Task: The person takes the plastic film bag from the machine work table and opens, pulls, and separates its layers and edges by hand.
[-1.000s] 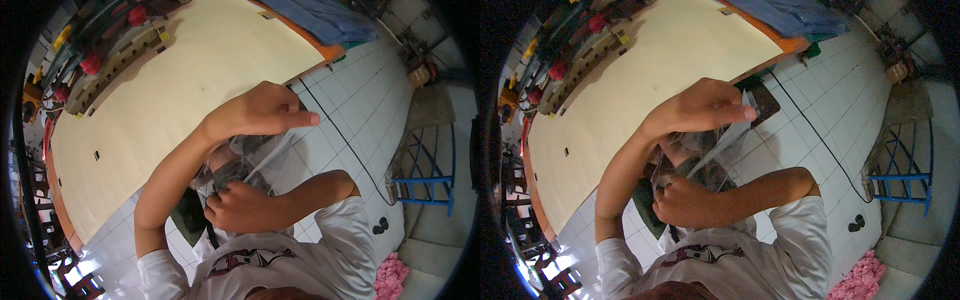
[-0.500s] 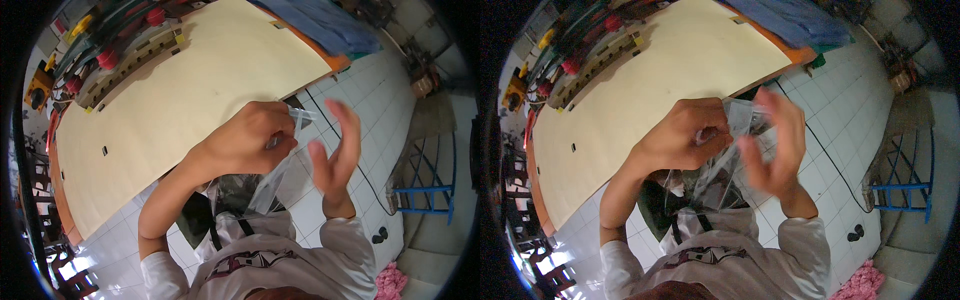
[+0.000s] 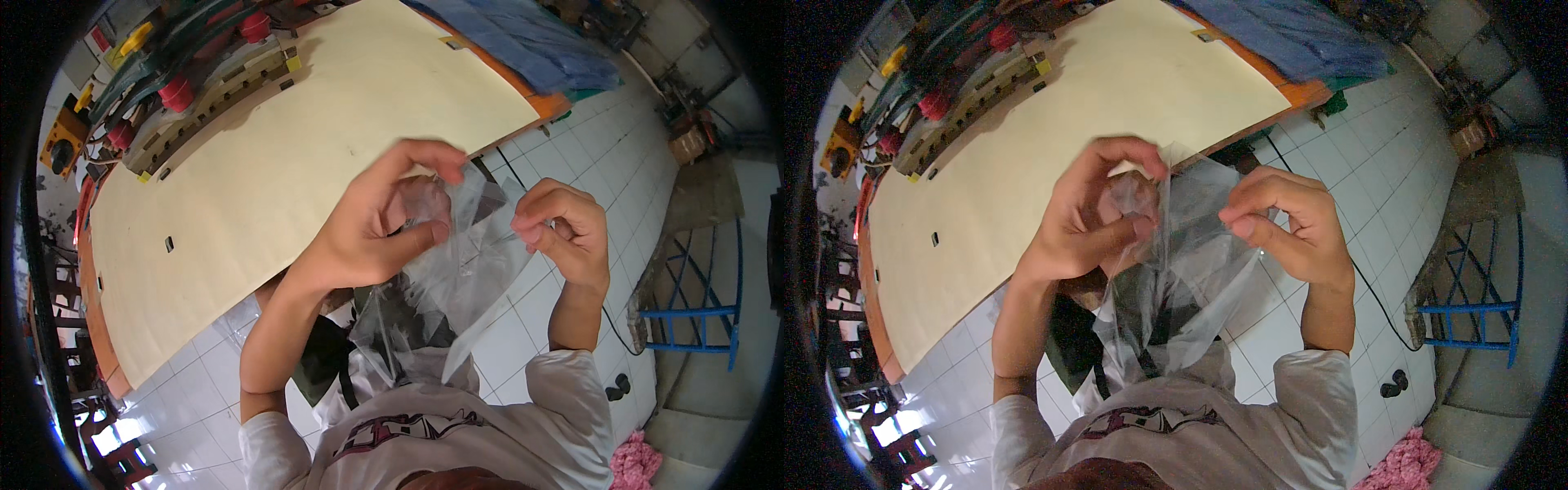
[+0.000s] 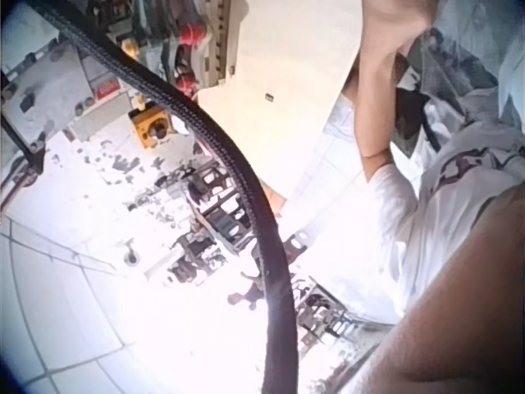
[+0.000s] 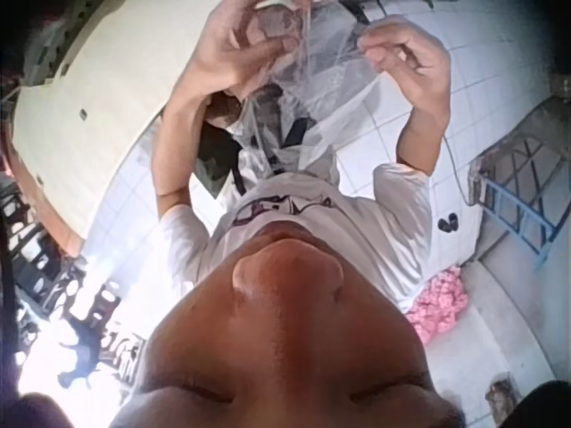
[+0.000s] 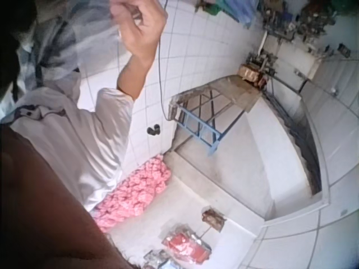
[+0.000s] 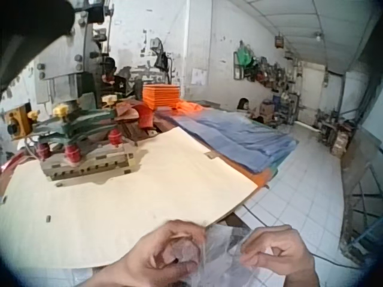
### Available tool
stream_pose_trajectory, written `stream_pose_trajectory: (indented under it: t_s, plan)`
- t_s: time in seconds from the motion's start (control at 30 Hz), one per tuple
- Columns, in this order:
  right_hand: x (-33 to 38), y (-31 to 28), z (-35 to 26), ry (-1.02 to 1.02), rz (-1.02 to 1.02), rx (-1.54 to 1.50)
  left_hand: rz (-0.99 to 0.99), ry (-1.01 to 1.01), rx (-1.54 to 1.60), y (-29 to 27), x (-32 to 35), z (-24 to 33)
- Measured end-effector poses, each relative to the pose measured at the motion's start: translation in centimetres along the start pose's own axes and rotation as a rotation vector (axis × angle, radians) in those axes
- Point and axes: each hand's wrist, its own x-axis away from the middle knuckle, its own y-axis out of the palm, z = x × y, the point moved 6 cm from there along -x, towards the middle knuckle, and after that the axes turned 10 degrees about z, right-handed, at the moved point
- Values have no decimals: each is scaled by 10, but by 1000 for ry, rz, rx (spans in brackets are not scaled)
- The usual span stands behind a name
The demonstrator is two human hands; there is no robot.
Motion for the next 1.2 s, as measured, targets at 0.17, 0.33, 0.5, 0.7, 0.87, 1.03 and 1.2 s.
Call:
stream_pose_trajectory:
  t_s: [0.17,0.33,0.5,0.7,0.87,1.03,1.2]
  plan:
    - [-5,8,-11,-118,-65,144,393,-21,128,-14,6,0]
    - [-10,19,-4,45,149,30,374,-184,136,-19,12,-8]
    - [-29,38,-3,-125,146,138,330,-174,8,-11,18,8]
    - [-32,58,4,-136,242,-6,327,-186,-45,-17,22,21]
    - [-32,66,1,-120,296,-63,321,-123,-96,-21,25,24]
    - [-35,71,-2,-146,225,-51,343,-166,-133,-28,27,32]
    - [-35,73,-7,-193,256,0,377,-160,-123,-29,28,38]
